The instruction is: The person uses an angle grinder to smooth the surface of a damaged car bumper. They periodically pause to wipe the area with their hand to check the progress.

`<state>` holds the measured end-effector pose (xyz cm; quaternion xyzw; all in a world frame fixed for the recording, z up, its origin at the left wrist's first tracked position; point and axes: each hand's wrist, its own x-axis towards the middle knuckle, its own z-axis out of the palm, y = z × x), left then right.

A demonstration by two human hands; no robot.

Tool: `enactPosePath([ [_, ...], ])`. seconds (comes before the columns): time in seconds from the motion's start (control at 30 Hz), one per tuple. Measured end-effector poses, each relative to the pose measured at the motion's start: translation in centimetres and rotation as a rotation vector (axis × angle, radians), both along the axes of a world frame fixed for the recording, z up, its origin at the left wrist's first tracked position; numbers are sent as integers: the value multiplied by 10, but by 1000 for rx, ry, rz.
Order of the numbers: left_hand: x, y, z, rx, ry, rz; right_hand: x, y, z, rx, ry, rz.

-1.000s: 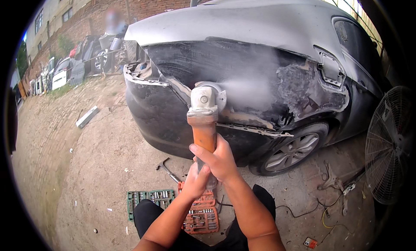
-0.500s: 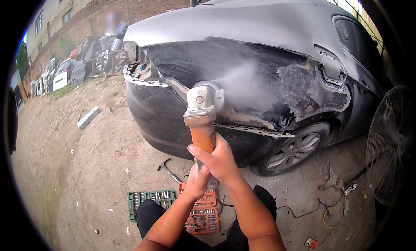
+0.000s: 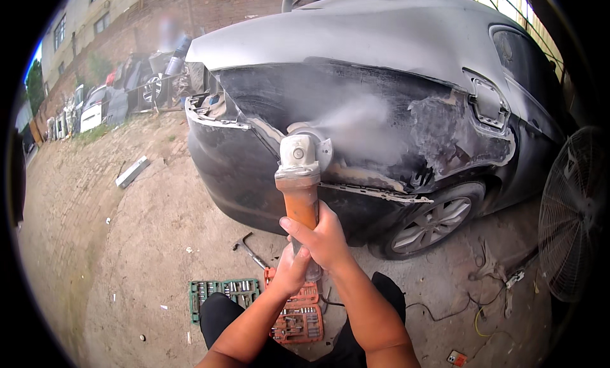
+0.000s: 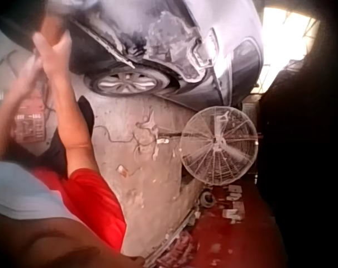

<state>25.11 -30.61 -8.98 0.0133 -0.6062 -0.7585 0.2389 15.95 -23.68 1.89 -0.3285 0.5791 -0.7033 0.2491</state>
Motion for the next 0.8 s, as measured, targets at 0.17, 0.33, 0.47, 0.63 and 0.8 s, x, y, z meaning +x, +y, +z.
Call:
enactPosePath([
  [0.17,-3,2,-6,-43,-2,40,-2,5,-8,-28,38,-21],
  [0.33,1,6,-12,48,-3,-3,2,6,-8,16,-1,0],
  [0.47,1,7,-8,48,43,-49,0,6,-12,-4,22,-8],
  [0.63,6,4,6,25,19,38,5,2,-1,0,-47,37],
  [0.8,6,4,0,-34,-6,31,6,6,-6,-18,-36,32],
])
